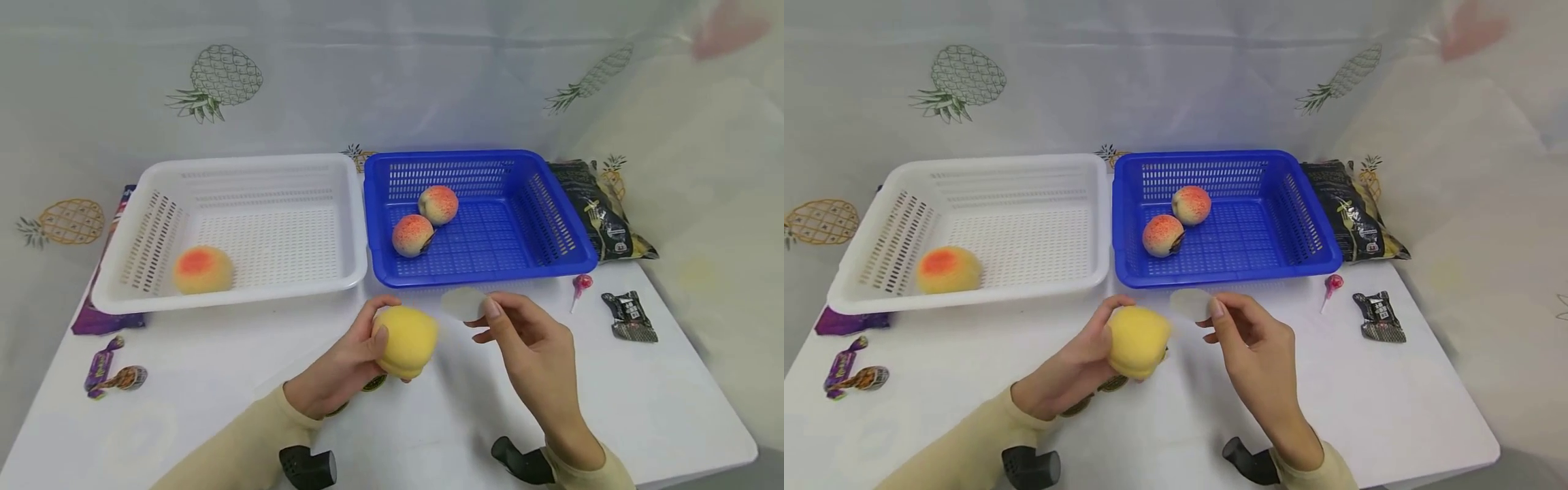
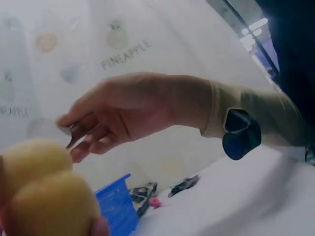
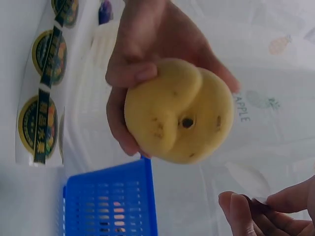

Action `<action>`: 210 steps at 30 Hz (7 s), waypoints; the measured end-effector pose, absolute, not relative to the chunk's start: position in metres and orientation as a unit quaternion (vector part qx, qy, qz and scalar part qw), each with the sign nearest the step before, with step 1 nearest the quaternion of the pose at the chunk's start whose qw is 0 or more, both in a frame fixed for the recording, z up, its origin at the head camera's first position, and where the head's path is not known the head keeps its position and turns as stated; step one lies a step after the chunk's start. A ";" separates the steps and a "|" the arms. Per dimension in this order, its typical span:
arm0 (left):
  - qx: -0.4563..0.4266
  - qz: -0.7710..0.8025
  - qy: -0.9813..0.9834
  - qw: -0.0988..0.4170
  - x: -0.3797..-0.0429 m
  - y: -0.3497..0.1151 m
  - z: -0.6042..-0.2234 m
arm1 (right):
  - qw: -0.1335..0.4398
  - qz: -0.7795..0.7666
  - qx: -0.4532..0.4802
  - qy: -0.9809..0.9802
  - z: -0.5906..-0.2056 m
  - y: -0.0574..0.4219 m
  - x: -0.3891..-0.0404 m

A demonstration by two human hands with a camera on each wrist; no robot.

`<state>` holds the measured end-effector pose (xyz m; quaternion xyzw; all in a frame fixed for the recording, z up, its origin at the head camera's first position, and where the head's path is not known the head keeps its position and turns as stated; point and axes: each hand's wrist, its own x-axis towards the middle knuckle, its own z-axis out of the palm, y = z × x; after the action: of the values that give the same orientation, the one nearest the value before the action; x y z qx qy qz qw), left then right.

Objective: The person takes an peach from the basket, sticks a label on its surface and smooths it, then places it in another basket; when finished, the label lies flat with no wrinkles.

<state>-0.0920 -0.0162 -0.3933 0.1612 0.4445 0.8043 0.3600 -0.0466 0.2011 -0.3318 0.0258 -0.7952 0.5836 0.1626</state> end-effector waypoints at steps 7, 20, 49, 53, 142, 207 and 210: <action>0.123 0.739 0.618 0.238 -0.082 -0.014 -0.393 | 0.231 0.561 0.107 -0.788 -0.343 0.194 -0.049; 0.322 0.664 0.671 0.071 -0.057 -0.026 -0.371 | 0.507 0.289 0.311 -0.750 -0.346 0.171 -0.060; 0.362 0.676 0.637 0.073 -0.072 -0.034 -0.372 | 0.380 0.246 0.422 -0.786 -0.344 0.162 -0.058; 0.365 0.699 0.608 0.092 -0.076 -0.037 -0.374 | 0.273 0.368 0.336 -0.823 -0.355 0.166 -0.054; 0.267 0.638 0.663 0.285 -0.085 -0.025 -0.393 | -0.140 0.452 0.188 -0.861 -0.346 0.174 -0.083; 0.201 0.208 0.954 0.084 -0.224 0.075 -0.364 | 0.097 0.264 -0.144 -0.949 -0.370 0.361 -0.176; 0.198 0.180 0.961 0.077 -0.225 0.075 -0.365 | 0.099 0.264 -0.144 -0.949 -0.370 0.360 -0.176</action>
<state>-0.2250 0.0751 -0.3650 0.1980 0.9605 0.1800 0.0765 -0.1760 0.3599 -0.3698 -0.1438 -0.9486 0.2641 0.0986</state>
